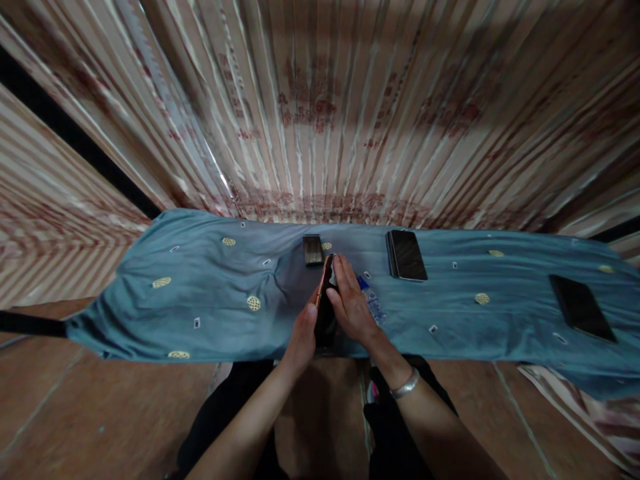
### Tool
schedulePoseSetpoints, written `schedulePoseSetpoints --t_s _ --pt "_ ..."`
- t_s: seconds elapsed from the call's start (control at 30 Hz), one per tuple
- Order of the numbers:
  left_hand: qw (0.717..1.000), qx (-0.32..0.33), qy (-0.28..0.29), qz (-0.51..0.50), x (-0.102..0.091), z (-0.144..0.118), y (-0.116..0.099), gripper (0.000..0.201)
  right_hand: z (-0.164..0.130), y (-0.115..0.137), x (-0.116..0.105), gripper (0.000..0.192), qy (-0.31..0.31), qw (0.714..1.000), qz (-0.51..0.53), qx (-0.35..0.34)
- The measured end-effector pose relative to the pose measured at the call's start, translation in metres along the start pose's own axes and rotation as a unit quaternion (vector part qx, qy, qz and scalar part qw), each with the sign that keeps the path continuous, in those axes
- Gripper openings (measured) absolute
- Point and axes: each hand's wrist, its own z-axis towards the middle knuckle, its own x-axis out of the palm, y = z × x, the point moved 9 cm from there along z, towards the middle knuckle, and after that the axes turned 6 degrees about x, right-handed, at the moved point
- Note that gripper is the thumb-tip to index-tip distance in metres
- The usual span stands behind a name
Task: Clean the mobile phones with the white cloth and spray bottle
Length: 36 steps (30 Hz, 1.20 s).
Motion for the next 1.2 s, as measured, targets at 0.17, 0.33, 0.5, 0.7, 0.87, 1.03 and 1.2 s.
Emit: schedulePoseSetpoints --t_s 0.17,0.33,0.5,0.7,0.87,1.03,1.2 --pt "1.0 0.011 0.017 0.019 0.0 -0.001 -0.003 0.051 -0.002 -0.001 0.0 0.066 -0.003 1.0 0.007 0.012" --pt "0.999 0.035 0.022 0.035 0.004 0.0 -0.008 0.047 -0.001 0.017 -0.007 0.067 -0.008 1.0 0.008 -0.02" --pt "1.0 0.02 0.006 0.0 0.0 0.001 0.0 0.041 0.0 0.021 -0.006 0.066 -0.004 1.0 0.01 -0.024" --pt "0.998 0.04 -0.041 0.013 -0.019 0.01 0.0 0.039 -0.016 0.041 0.01 0.067 0.026 0.997 0.034 -0.07" --pt "0.998 0.028 -0.05 0.006 -0.028 0.015 0.002 0.045 -0.033 0.059 0.017 0.066 0.044 0.993 0.043 -0.103" --pt "0.998 0.005 -0.056 -0.011 -0.028 0.012 0.006 0.046 -0.033 0.06 0.019 0.067 0.046 0.992 0.028 -0.113" --pt "0.999 0.03 -0.009 -0.006 -0.01 0.008 0.003 0.046 -0.015 0.035 0.016 0.065 0.042 0.997 -0.032 -0.05"
